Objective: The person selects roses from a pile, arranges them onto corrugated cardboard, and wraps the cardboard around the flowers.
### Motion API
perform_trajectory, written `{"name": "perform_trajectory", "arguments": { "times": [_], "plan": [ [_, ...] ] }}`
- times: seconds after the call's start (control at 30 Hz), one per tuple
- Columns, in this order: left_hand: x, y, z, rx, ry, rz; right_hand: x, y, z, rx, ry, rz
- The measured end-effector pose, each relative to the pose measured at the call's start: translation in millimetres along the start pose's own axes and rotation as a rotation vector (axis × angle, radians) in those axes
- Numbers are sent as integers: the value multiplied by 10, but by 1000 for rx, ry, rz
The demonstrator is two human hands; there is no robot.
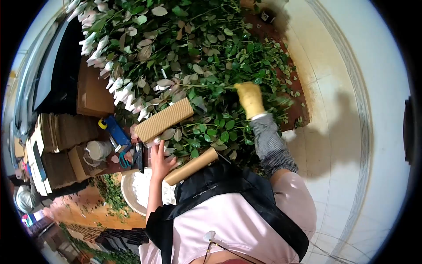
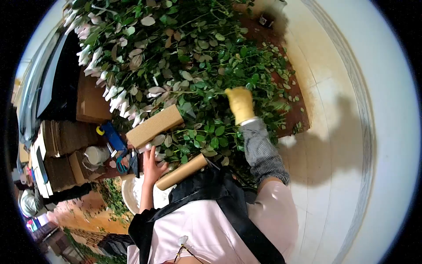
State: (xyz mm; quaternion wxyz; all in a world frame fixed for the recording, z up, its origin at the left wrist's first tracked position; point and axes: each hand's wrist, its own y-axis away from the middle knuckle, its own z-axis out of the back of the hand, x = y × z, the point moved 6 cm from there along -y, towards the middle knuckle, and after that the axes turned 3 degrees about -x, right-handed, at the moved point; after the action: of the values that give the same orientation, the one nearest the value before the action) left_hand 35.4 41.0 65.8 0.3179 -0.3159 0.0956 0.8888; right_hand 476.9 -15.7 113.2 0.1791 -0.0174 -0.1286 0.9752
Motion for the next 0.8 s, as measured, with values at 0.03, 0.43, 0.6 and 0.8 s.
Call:
{"name": "perform_trajectory", "arguments": {
  "times": [0.03,0.43,0.6,0.8],
  "plan": [
    [-25,4,21,-36,2,-23,-18,-41,323,-71,46,-19],
    [65,30,18,31,6,45,202,-962,944,-18,118,-174],
    [-1,-9,20,23,35,49,1083,382,1035,53,7,-202],
    [-108,-63,72,28,-19,-16,1362,1140,-39,100,-113,-19]
  ]
}}
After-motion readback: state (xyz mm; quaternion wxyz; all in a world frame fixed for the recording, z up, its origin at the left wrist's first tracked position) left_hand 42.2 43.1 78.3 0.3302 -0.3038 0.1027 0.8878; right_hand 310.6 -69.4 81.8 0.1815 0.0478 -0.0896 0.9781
